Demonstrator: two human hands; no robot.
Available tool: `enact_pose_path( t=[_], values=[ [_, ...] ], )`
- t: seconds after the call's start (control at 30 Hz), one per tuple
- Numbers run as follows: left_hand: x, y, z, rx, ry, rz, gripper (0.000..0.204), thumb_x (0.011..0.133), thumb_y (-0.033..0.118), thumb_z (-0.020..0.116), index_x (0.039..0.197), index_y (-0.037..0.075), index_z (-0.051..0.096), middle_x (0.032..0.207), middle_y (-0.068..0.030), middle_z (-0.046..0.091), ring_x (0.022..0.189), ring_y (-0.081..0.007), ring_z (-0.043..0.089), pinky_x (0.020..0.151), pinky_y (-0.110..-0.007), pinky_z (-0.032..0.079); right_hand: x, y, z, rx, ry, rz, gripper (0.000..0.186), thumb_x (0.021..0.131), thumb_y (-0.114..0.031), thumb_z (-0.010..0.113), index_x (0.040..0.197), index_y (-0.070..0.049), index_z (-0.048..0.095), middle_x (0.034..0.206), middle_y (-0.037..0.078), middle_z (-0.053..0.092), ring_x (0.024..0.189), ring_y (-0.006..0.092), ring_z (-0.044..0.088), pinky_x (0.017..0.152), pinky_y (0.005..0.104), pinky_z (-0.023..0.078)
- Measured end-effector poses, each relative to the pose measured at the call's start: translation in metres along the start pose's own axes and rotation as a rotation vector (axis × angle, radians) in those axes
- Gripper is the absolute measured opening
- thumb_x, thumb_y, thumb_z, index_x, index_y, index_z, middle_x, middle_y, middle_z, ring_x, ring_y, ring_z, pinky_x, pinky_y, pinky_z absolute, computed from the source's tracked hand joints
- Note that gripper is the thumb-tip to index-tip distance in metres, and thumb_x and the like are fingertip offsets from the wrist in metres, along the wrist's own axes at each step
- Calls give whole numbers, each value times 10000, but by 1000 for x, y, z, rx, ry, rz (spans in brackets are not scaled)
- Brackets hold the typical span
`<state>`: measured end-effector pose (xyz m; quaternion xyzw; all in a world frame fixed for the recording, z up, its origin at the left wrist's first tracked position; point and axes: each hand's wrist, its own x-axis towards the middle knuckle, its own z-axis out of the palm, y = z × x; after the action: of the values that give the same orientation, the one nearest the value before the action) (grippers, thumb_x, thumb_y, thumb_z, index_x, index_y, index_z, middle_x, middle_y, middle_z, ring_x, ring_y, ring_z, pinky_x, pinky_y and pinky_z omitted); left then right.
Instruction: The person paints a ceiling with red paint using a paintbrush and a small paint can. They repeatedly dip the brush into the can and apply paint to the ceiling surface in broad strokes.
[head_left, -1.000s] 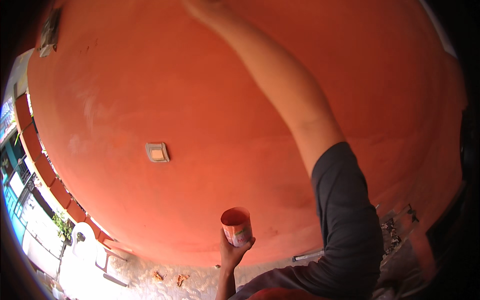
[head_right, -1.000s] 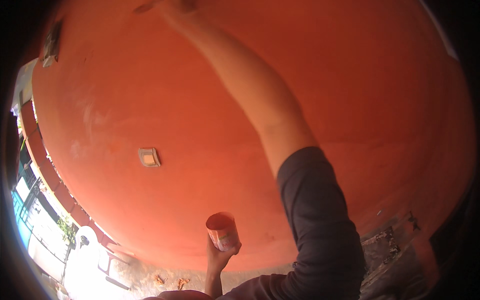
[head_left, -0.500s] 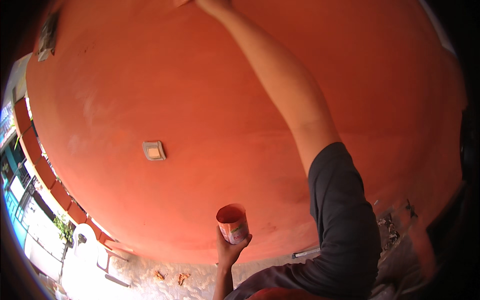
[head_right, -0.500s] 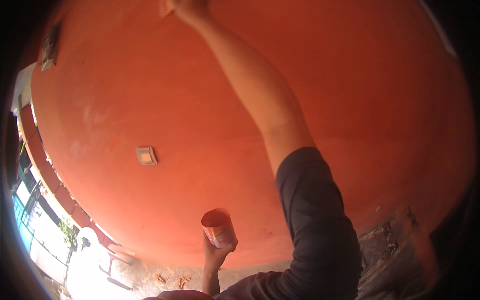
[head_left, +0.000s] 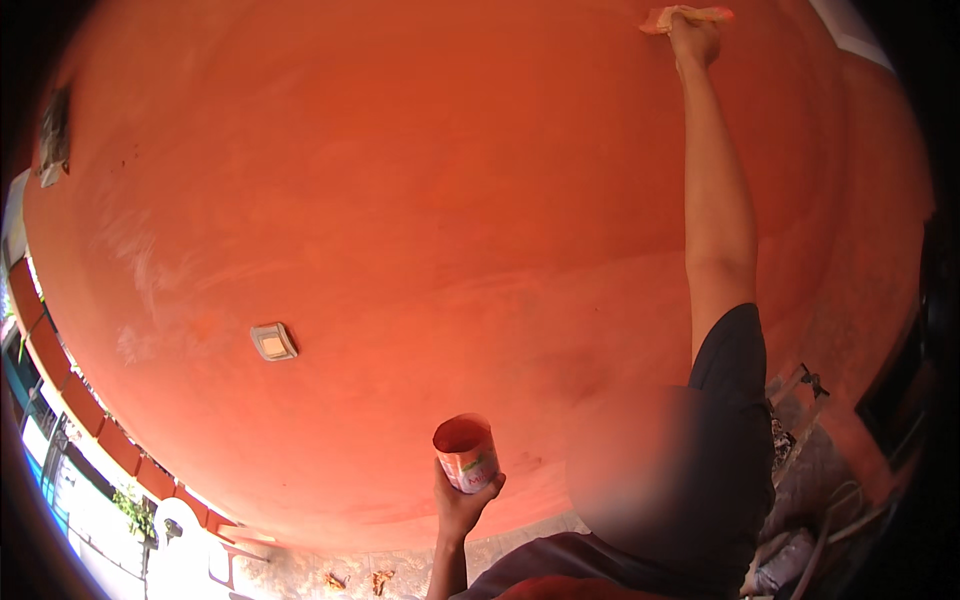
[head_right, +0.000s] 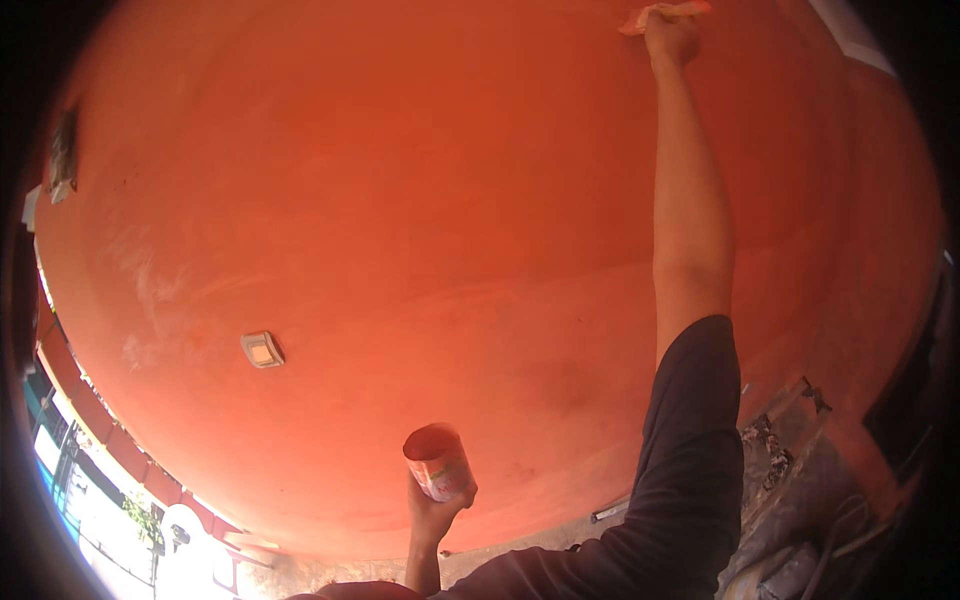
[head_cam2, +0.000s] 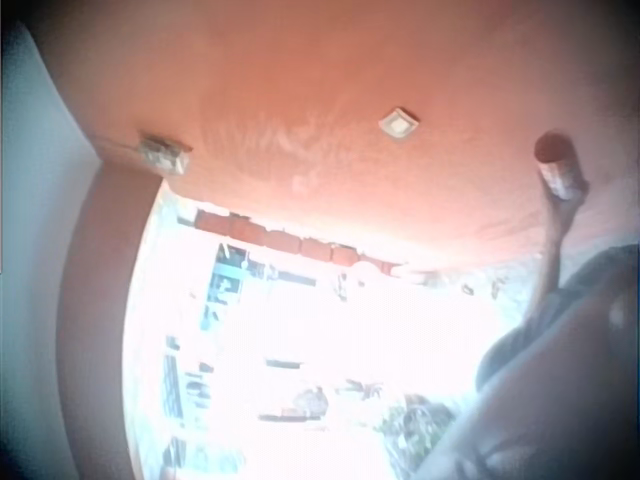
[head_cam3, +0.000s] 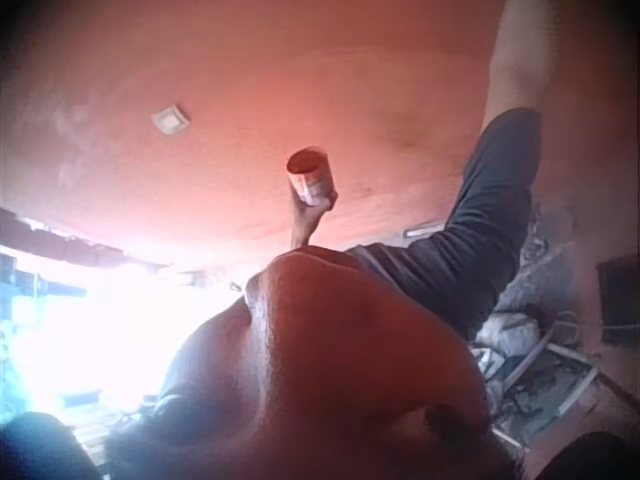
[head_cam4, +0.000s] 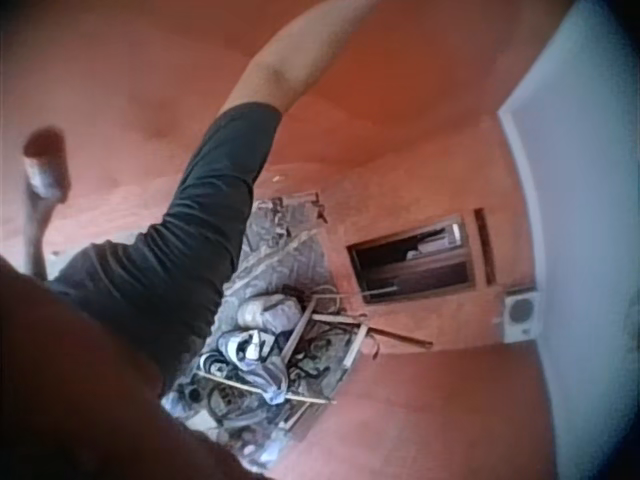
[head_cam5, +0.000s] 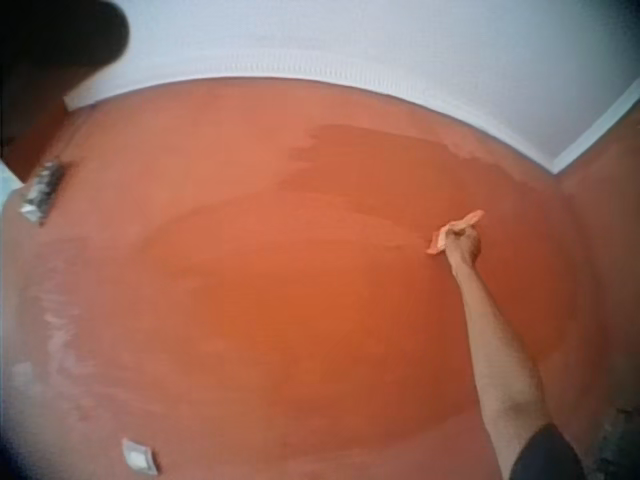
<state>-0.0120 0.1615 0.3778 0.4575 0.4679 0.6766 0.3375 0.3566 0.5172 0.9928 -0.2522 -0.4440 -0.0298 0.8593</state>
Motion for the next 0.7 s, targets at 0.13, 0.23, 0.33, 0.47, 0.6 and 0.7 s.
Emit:
enact_pose_path(
  t=[0.13,0.23,0.33,0.47,0.6,0.7],
  values=[
    [9,-20,-5,46,-19,19,903,779,237,1037,1477,-2,515,1261,-154,732,1094,-234,744,879,-384,643,-15,-6,45,-478,-3,-373,476,1185,-233,581,747,-50,605,639,43,661,530,192,609,575,374,512],
    [1,-23,-7,39,24,-14,916,776,257,1039,1481,2,513,1255,-152,734,1085,-241,745,879,-391,641,-106,-50,132,-412,-136,-649,313,1086,-18,687,1383,2,780,841,124,774,606,214,643,584,428,574],
    [4,-24,-3,52,3,-20,924,777,258,1039,1489,4,508,1279,-156,724,1096,-238,736,894,-392,636,-192,-102,206,-432,-74,-887,253,1041,9,709,1280,48,782,963,196,794,851,236,764,675,433,635],
    [-7,-36,-11,-23,75,12,917,787,219,1030,1501,5,497,1313,-153,700,1127,-228,716,918,-387,627,-336,-201,240,-390,-317,-1047,190,1017,-99,704,1175,-69,805,1050,194,804,1011,381,786,887,518,633],
    [-3,-24,0,-87,46,14,914,797,186,1022,1514,6,484,1319,-146,688,1143,-227,707,927,-388,623,-401,-229,280,79,-323,-1032,82,957,-21,656,961,-12,737,956,157,807,868,374,786,716,487,631],
    [-4,-23,-2,-77,62,15,919,799,183,1022,1519,6,479,1318,-146,688,1142,-225,706,926,-388,623,-421,-241,277,452,-484,-912,84,958,-26,653,937,-33,734,961,148,809,874,371,782,711,483,630]
  ],
)
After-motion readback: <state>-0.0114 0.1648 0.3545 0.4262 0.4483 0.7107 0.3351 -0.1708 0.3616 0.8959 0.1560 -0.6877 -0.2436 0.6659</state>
